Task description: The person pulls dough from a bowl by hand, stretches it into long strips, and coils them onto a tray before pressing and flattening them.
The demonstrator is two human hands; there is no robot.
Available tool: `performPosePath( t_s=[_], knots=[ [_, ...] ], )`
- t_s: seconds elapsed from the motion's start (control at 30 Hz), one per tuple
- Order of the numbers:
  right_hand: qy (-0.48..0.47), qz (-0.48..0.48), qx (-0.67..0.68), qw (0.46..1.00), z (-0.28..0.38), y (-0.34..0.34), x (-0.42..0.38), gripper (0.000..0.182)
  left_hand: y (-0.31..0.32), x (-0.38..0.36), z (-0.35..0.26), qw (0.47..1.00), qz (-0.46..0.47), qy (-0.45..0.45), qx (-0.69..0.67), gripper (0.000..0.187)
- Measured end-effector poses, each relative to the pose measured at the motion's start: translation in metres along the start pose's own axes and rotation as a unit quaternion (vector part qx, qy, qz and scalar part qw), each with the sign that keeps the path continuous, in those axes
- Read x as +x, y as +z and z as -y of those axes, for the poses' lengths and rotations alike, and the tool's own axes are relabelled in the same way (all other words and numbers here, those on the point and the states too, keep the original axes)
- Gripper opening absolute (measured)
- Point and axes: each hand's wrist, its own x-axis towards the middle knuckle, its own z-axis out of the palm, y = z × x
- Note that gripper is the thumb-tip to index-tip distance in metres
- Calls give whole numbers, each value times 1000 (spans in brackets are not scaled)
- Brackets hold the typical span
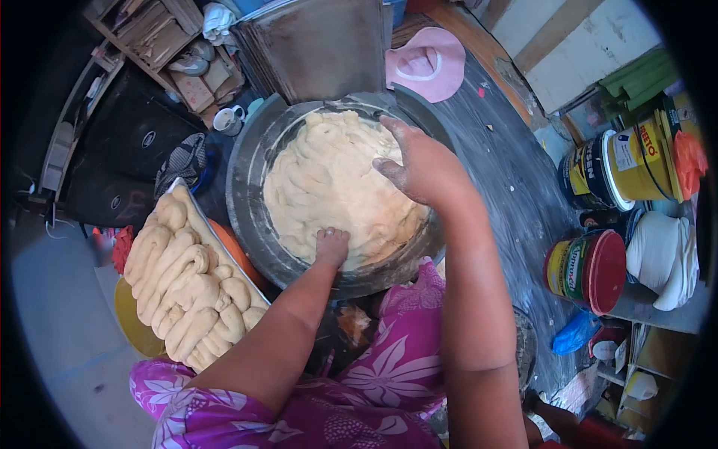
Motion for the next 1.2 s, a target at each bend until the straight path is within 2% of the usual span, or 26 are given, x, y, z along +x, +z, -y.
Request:
performPosePath(
  t_s=[0.07, 0.13, 0.17, 0.2, 0.27, 0.3, 0.37, 0.4, 0.47, 0.5, 0.57, 0.6, 0.63, 0.67, 0.7, 0.73, 0.8, 0.87, 0.9, 0.97, 1.0, 1.03, 1.1, 1.13, 1.17, 1.2],
  knots=[
    [-7, -10, 8, 1000, 2, -5, -4, 58, -8, -2, 3, 1000, 10, -13, 4, 28],
    [-10, -10, 12, 1000, 4, -10, -7, 58, -37, -8, -2, 987, 158, -28, 17, 33],
    [-6, -4, 17, 1000, 5, -12, -8, 58, -32, -6, 1, 988, 149, -37, 15, 33],
    [-20, -7, 15, 1000, 5, -14, -9, 58, -22, -1, 6, 972, 134, -60, -186, 37],
    [-13, -5, 19, 1000, 5, -14, -9, 57, -49, -6, 12, 863, 98, -52, -494, 40],
    [-25, -7, 21, 999, 4, -12, -9, 57, -90, -19, 6, 795, 86, -24, -599, 39],
    [-31, -9, 38, 999, 3, -8, -9, 56, -147, -38, -4, 764, 63, -44, -640, 37],
    [-39, -7, 39, 998, 8, -9, -9, 56, -169, -50, -8, 764, 56, -48, -641, 37],
    [56, 108, 54, 991, 16, -12, -9, 59, -207, -72, -17, 727, -26, 10, -686, 41],
    [49, 107, 52, 992, 14, -6, -7, 59, -219, -83, -21, 726, -33, 8, -687, 41],
    [85, 194, 170, 962, 6, 12, -1, 63, -239, -101, -27, 696, -82, 93, -707, 50],
    [126, 211, 258, 935, 20, 5, -8, 65, -246, -109, -30, 697, -90, 95, -705, 50],
    [117, 207, 256, 937, 20, 11, -8, 65, -252, -116, -32, 709, -124, 141, -680, 55],
    [122, 181, 453, 865, 17, 23, -7, 66, -256, -122, -33, 718, -155, 187, -652, 61],
    [120, 151, 629, 753, 24, 24, -8, 70, -258, -127, -33, 718, -163, 190, -649, 61],
    [110, 137, 694, 699, 31, 20, -10, 79, -259, -132, -33, 736, -122, 185, -640, 62],
    [101, 92, 711, 690, 41, 16, -13, 77, -255, -137, -31, 779, -58, 163, -602, 63],
    [109, 18, 738, 665, 54, 12, -21, 66, -245, -140, -27, 772, -30, 166, -613, 61],
    [106, 19, 738, 666, 51, 12, -22, 66, -243, -143, -26, 764, 3, 168, -622, 59],
    [33, 47, 760, 647, 42, 15, -22, 49, -240, -149, -25, 771, 4, 160, -617, 56],
    [43, 33, 760, 647, 53, 12, -27, 25, -241, -152, -25, 776, 8, 150, -612, 54],
    [39, 35, 759, 649, 60, 14, -30, 25, -244, -155, -26, 776, 3, 151, -612, 54],
    [40, 113, 773, 622, 72, 17, -36, 14, -252, -158, -27, 722, -51, 144, -674, 51],
    [43, 148, 736, 660, 75, 21, -35, 23, -256, -157, -24, 721, -57, 144, -675, 51],
    [42, 152, 733, 662, 80, 25, -36, 23, -260, -154, -20, 712, -36, 133, -689, 47],
    [-24, 121, 641, 758, 88, 27, -38, 26, -266, -154, -17, 700, -14, 122, -703, 44]
  ],
)
